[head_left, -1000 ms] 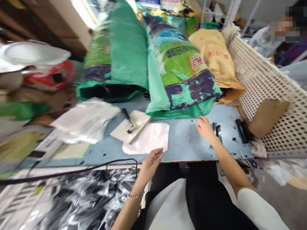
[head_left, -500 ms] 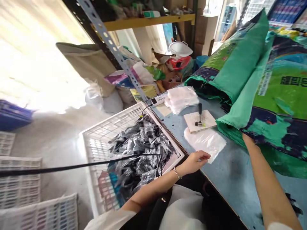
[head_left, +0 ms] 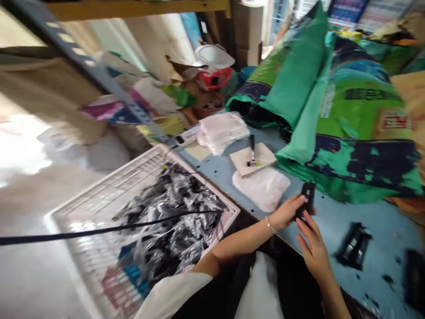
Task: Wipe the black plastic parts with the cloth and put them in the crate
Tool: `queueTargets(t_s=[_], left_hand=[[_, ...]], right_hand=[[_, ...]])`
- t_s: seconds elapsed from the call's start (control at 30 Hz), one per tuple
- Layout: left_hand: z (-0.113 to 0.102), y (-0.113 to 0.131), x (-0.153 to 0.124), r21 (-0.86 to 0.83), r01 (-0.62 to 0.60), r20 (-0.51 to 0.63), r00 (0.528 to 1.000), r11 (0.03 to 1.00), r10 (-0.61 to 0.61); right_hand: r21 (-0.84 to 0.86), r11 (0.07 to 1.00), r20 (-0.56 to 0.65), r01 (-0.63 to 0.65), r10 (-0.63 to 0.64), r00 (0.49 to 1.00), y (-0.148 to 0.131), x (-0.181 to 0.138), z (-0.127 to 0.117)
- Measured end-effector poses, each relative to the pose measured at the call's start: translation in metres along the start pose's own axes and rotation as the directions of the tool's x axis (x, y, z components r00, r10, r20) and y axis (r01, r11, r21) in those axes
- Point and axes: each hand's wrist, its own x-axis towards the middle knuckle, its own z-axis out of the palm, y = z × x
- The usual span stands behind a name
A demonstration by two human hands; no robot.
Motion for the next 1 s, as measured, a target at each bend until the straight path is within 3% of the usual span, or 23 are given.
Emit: queueTargets(t_s=[0.1, 0.27, 0.43, 0.53, 0.6, 0.63, 0.7, 0.77, 0.8, 0.83, 0.9, 1.0], left_hand=[[0.008, 0.008, -0.015, 0.131, 0.024, -0.053, 0.998, 0.991, -0.017], [0.026, 0.013, -0.043, 0.349, 0.077, 0.071, 0.992, 0.934, -0.108], [0.027, 0.014, -0.062, 0.546, -0.052, 0.136, 0.99, 0.836, -0.028], [0.022, 0.018, -0.065, 0.475, 0.153, 0.212, 0.936, 0.867, -0.282], [0.022, 0.018, -0.066, 0.436, 0.252, 0.244, 0.891, 0.864, -0.383], [0.024, 0.016, -0.066, 0.466, 0.226, 0.237, 0.9, 0.855, -0.367], [0.028, 0.011, -0.066, 0.614, 0.042, 0.186, 0.963, 0.788, -0.197], [0.032, 0.004, -0.064, 0.759, -0.118, 0.122, 0.992, 0.641, 0.039], [0.032, 0.002, -0.064, 0.792, -0.134, 0.086, 0.99, 0.595, 0.108], [0.032, 0.0, -0.063, 0.791, -0.109, 0.05, 0.992, 0.602, 0.113], [0.031, 0.001, -0.063, 0.688, -0.001, 0.022, 1.0, 0.726, -0.019], [0.029, 0.011, -0.067, 0.476, 0.14, 0.078, 0.976, 0.868, -0.201]], right_hand=[[0.079, 0.987, 0.022, -0.143, 0.142, 0.99, -0.004, 0.0, -0.022], [0.218, 0.913, -0.124, -0.345, 0.376, 0.918, -0.012, 0.02, -0.047], [0.577, 0.735, -0.025, -0.355, 0.451, 0.892, -0.012, 0.027, -0.05], [0.748, 0.541, 0.075, -0.383, 0.506, 0.86, -0.011, 0.023, -0.048], [0.776, 0.475, 0.093, -0.415, 0.565, 0.82, -0.011, 0.023, -0.045], [0.765, 0.49, 0.054, -0.417, 0.597, 0.8, -0.012, 0.024, -0.043], [0.687, 0.598, -0.084, -0.413, 0.631, 0.771, -0.015, 0.026, -0.038], [0.582, 0.702, -0.152, -0.412, 0.591, 0.792, -0.02, 0.028, -0.037], [0.545, 0.737, -0.138, -0.4, 0.55, 0.824, -0.023, 0.028, -0.038], [0.518, 0.767, -0.115, -0.379, 0.501, 0.858, -0.026, 0.027, -0.041], [0.427, 0.847, -0.11, -0.317, 0.396, 0.912, -0.029, 0.026, -0.048], [0.065, 0.978, -0.169, -0.199, 0.207, 0.964, -0.028, 0.025, -0.059]])
